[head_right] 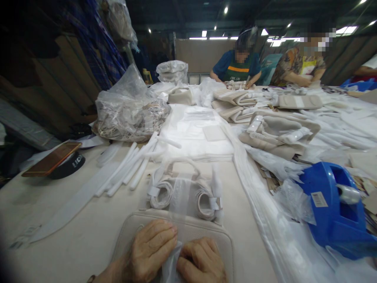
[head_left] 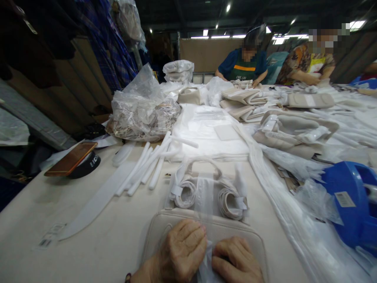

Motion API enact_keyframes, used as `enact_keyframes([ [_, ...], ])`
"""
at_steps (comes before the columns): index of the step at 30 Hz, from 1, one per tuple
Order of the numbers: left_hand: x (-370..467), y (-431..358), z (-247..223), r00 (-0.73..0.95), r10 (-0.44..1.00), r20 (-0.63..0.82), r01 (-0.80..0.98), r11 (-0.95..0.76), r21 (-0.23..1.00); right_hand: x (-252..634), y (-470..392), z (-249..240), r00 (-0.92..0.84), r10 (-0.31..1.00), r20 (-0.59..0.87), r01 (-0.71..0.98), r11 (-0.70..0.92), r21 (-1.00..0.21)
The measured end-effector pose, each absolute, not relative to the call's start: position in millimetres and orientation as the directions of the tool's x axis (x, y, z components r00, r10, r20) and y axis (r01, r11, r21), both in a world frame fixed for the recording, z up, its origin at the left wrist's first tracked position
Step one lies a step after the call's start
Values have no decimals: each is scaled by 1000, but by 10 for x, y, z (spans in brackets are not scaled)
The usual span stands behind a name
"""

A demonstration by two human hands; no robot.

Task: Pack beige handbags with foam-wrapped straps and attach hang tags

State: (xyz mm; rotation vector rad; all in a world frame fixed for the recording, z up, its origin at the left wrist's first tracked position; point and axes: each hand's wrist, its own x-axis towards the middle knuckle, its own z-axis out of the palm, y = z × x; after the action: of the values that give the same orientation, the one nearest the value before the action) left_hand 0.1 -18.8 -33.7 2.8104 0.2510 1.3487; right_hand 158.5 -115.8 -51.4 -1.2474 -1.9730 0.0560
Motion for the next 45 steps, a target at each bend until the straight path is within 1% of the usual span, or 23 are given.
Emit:
enact_keyframes([
  [4, -11, -214, -303, 614, 184, 767, 139, -982, 125, 1590, -1162, -520, -219, 788, 575, 714, 531, -456],
  [10, -48, -252, -317, 616, 155, 772, 142, -986, 85, 1556, -1108, -523, -203, 749, 630, 672, 575, -468],
  [14, -43, -252, -369, 583, 138, 801, 128, -989, 77, 1555, -1104, -600, -231, 747, 623, 631, 603, -489],
  [17, -39, -263, -367, 570, 134, 811, 115, -990, 83, 1571, -1116, -643, -270, 761, 591, 604, 611, -512],
  [20, -49, -293, -333, 577, 177, 798, 116, -984, 134, 1584, -1118, -635, -271, 751, 602, 586, 625, -515],
  [23, -65, -323, -289, 598, 242, 764, 136, -970, 201, 1592, -1115, -600, -283, 758, 587, 607, 616, -503],
  [27, -66, -335, -284, 594, 215, 775, 116, -976, 181, 1605, -1115, -605, -328, 773, 543, 635, 606, -478],
  [30, -49, -335, -371, 545, 209, 812, 131, -978, 164, 1617, -1123, -649, -246, 788, 564, 618, 576, -535],
  [32, -34, -335, -448, 499, 174, 849, 116, -984, 134, 1622, -1124, -646, -195, 806, 559, 612, 545, -573],
  [34, -21, -335, -496, 478, 165, 863, 107, -986, 129, 1620, -1112, -596, -223, 804, 551, 640, 547, -540],
  [36, -14, -334, -492, 480, 187, 857, 104, -982, 155, 1610, -1084, -516, -277, 782, 559, 678, 571, -462],
  [38, -12, -331, -450, 540, 206, 816, 100, -978, 181, 1594, -1048, -444, -288, 760, 583, 703, 581, -411],
  [40, -18, -320, -408, 603, 215, 768, 95, -975, 199, 1578, -1022, -409, -246, 740, 626, 723, 570, -390],
  [42, -37, -294, -387, 618, 217, 756, 77, -973, 217, 1564, -1014, -417, -211, 721, 660, 738, 560, -376],
  [43, -55, -273, -379, 619, 214, 755, 47, -970, 237, 1559, -1017, -432, -203, 722, 661, 742, 554, -378],
  [45, -110, -210, -344, 653, 221, 725, -28, -949, 315, 1552, -1029, -471, -188, 745, 640, 742, 534, -405],
])
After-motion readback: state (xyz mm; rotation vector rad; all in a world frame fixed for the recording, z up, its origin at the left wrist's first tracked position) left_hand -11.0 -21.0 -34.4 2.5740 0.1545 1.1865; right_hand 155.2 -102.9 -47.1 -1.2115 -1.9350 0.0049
